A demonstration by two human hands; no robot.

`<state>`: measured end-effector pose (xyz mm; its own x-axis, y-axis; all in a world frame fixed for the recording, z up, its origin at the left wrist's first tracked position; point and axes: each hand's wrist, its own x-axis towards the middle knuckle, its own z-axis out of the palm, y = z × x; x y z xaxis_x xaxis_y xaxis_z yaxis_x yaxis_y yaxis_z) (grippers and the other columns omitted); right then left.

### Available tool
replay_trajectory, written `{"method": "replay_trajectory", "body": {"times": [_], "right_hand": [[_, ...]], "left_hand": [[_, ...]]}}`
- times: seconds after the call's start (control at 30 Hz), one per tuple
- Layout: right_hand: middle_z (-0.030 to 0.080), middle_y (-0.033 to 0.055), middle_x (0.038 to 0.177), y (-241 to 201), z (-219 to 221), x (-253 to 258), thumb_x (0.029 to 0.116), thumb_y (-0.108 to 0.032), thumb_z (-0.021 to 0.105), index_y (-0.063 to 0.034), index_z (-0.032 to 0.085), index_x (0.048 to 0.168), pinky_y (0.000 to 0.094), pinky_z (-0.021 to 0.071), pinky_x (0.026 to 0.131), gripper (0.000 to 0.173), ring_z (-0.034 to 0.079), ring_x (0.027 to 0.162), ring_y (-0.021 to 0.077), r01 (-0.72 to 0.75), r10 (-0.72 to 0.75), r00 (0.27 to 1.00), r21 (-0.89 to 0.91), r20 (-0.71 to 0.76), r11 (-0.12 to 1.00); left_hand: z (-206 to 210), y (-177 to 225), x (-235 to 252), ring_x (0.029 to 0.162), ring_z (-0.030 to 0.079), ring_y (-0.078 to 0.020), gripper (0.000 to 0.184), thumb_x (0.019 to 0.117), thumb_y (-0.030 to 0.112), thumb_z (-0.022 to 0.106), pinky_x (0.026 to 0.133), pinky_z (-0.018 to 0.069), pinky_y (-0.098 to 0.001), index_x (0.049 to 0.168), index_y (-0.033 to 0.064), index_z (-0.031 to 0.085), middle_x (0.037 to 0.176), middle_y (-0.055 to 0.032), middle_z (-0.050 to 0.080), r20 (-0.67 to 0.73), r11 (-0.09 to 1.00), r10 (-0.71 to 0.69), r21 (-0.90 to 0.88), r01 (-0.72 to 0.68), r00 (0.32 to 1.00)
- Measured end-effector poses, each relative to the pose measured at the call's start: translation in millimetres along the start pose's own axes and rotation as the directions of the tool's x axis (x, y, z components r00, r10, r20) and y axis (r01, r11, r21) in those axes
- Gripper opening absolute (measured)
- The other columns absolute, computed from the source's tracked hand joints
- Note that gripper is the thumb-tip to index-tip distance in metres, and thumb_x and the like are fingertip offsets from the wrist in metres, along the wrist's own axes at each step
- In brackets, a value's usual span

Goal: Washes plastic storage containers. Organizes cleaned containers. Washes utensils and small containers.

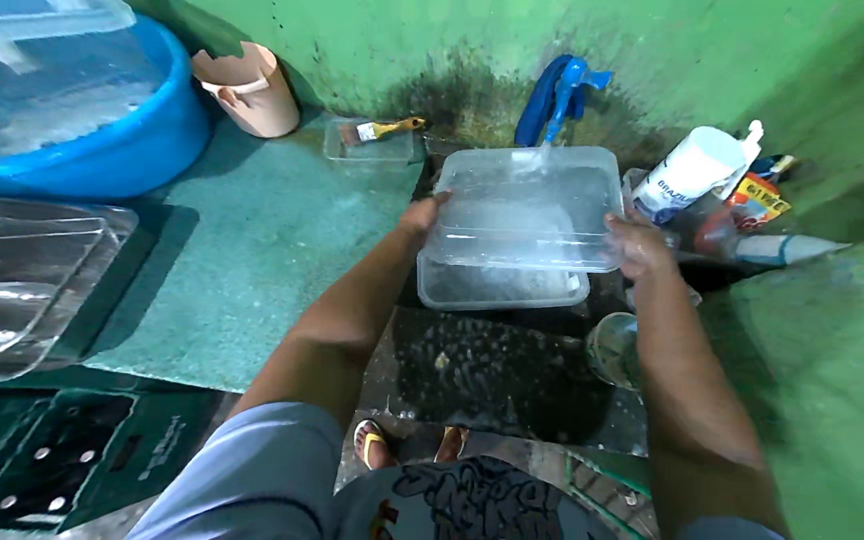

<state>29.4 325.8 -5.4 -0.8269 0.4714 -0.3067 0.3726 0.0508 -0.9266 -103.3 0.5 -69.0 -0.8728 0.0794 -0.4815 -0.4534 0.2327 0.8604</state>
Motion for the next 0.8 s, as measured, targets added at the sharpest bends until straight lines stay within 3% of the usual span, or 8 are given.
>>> {"method": "replay_trajectory", "body": {"times": [0.1, 0.2, 0.4, 0.5, 0.57, 0.63, 0.73, 0.8], "right_hand": [[0.056, 0.0160, 0.140, 22, 10, 10, 0.1054, -0.028, 0.058, -0.0204, 0.036, 0.157, 0.0506, 0.0559, 0.090, 0.056, 0.062, 0.115, 0.0295, -0.051, 0.042, 0.994, 0.090, 0.101, 0.995], [0.058, 0.0150, 0.139, 35, 26, 7, 0.1041, -0.023, 0.060, -0.0242, 0.035, 0.157, 0.0548, 0.0558, 0.091, 0.058, 0.062, 0.118, 0.0315, -0.129, 0.100, 0.978, 0.160, 0.181, 0.979], [0.034, 0.0178, 0.161, 44, 75, 0, 0.0991, -0.015, 0.067, -0.0257, 0.013, 0.165, 0.0650, 0.0449, 0.103, 0.086, 0.044, 0.139, 0.0381, -0.188, 0.140, 0.953, 0.164, 0.268, 0.968], [0.034, 0.0170, 0.161, 45, 100, -3, 0.0978, -0.012, 0.068, -0.0250, 0.015, 0.165, 0.0650, 0.0446, 0.104, 0.086, 0.042, 0.141, 0.0385, -0.185, 0.110, 0.938, 0.207, 0.329, 0.961], [0.038, 0.0158, 0.159, 46, 112, -2, 0.1019, -0.025, 0.063, -0.0265, 0.019, 0.164, 0.0632, 0.0437, 0.105, 0.076, 0.043, 0.141, 0.0366, -0.190, 0.083, 0.927, 0.267, 0.367, 0.945], [0.036, 0.0122, 0.162, 44, 118, -2, 0.1069, -0.049, 0.047, -0.0239, 0.025, 0.162, 0.0638, 0.0389, 0.111, 0.064, 0.038, 0.147, 0.0344, -0.206, 0.043, 0.924, 0.401, 0.380, 0.893], [0.035, 0.0093, 0.163, 32, 117, -1, 0.1030, -0.070, 0.021, -0.0195, 0.027, 0.161, 0.0651, 0.0325, 0.115, 0.077, 0.033, 0.150, 0.0301, -0.188, -0.056, 0.934, 0.616, 0.354, 0.765], [0.046, 0.0086, 0.155, 25, 111, 0, 0.1016, -0.073, 0.017, -0.0213, 0.034, 0.157, 0.0607, 0.0401, 0.110, 0.077, 0.043, 0.143, 0.0276, -0.172, -0.100, 0.938, 0.698, 0.331, 0.695]], "left_hand": [[-18, 14, -8, 0.124, 0.059, -0.0311, 0.062, 0.1039, 0.056, 0.050, 0.104, 0.0478, -0.0551, 0.141, 0.0072, 0.056, 0.135, -0.0190, 0.061, -0.052, 0.996, 0.070, 0.052, -0.068, 0.996], [-43, 31, -14, 0.134, 0.053, -0.0331, 0.066, 0.1020, 0.049, 0.059, 0.110, 0.0443, -0.0542, 0.153, 0.0087, 0.045, 0.146, -0.0199, 0.054, -0.091, 0.985, 0.164, 0.072, -0.158, 0.982], [-89, 58, -34, 0.124, 0.059, -0.0277, 0.070, 0.1013, 0.046, 0.061, 0.099, 0.0515, -0.0470, 0.158, 0.0153, 0.035, 0.146, -0.0156, 0.054, -0.164, 0.977, 0.211, 0.017, -0.211, 0.964], [-108, 56, -42, 0.108, 0.064, -0.0219, 0.061, 0.1049, 0.057, 0.046, 0.093, 0.0538, -0.0447, 0.142, 0.0096, 0.055, 0.126, -0.0127, 0.065, -0.292, 0.945, 0.291, -0.060, -0.321, 0.911], [-122, 50, -45, 0.110, 0.066, -0.0211, 0.063, 0.1061, 0.059, 0.039, 0.095, 0.0551, -0.0461, 0.136, 0.0071, 0.059, 0.124, -0.0123, 0.068, -0.348, 0.911, 0.362, -0.061, -0.407, 0.865], [-133, 45, -48, 0.112, 0.066, -0.0226, 0.064, 0.1070, 0.058, 0.037, 0.097, 0.0545, -0.0478, 0.133, 0.0055, 0.061, 0.123, -0.0143, 0.067, -0.411, 0.886, 0.416, -0.017, -0.463, 0.811], [-133, 45, -56, 0.116, 0.066, -0.0269, 0.071, 0.1061, 0.063, 0.033, 0.101, 0.0525, -0.0525, 0.129, 0.0034, 0.064, 0.124, -0.0177, 0.068, -0.526, 0.893, 0.380, -0.006, -0.450, 0.761], [-130, 41, -59, 0.118, 0.064, -0.0212, 0.064, 0.1087, 0.056, 0.033, 0.102, 0.0525, -0.0459, 0.135, 0.0054, 0.061, 0.127, -0.0135, 0.067, -0.465, 0.857, 0.425, -0.069, -0.511, 0.777]]}}
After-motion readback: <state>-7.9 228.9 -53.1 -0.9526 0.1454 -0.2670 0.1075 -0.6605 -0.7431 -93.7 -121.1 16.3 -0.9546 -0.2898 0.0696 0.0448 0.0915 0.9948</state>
